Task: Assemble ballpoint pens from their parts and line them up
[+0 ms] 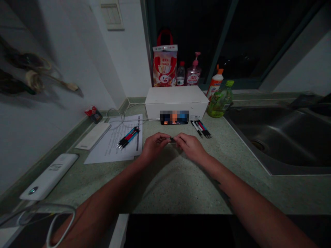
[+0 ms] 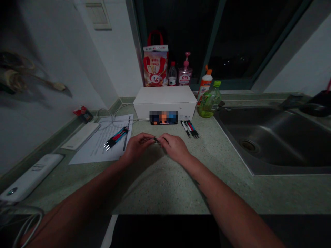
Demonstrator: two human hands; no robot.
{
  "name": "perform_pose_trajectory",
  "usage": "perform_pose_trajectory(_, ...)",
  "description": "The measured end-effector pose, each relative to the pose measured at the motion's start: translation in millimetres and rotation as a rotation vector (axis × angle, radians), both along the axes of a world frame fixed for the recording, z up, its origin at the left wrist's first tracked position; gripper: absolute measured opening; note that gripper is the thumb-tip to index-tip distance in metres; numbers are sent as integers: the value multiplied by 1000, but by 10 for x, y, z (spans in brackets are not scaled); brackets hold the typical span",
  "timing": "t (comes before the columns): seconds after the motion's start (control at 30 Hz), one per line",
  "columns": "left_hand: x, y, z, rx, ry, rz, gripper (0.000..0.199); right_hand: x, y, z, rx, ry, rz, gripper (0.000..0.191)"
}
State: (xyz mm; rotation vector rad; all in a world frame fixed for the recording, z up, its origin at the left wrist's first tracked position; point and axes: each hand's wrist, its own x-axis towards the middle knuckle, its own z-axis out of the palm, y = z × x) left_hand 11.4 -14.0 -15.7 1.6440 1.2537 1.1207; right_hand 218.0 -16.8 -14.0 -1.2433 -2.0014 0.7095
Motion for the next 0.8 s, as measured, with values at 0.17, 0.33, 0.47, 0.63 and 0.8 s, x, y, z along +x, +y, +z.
perform_pose_trajectory(0.17, 2, 3, -17, -28, -3, 16, 12, 21, 26, -19, 27, 31, -30, 18)
perform_pose_trajectory(0.33, 7, 16, -31, -26, -19, 13, 11, 15, 22, -20, -19, 3, -4, 21)
perform_pose_trajectory(0.47, 13, 14, -6, -31, 15, 19, 9, 9, 30, -35, 1, 17, -12, 16)
perform_pose_trajectory(0.63, 21, 7, 23, -36, 23, 14, 9, 23, 42, -41, 0, 11, -13, 18)
perform_pose_trajectory(0.8, 6, 13, 20, -46, 14, 2, 8, 28, 34, -19, 23, -20, -3, 17)
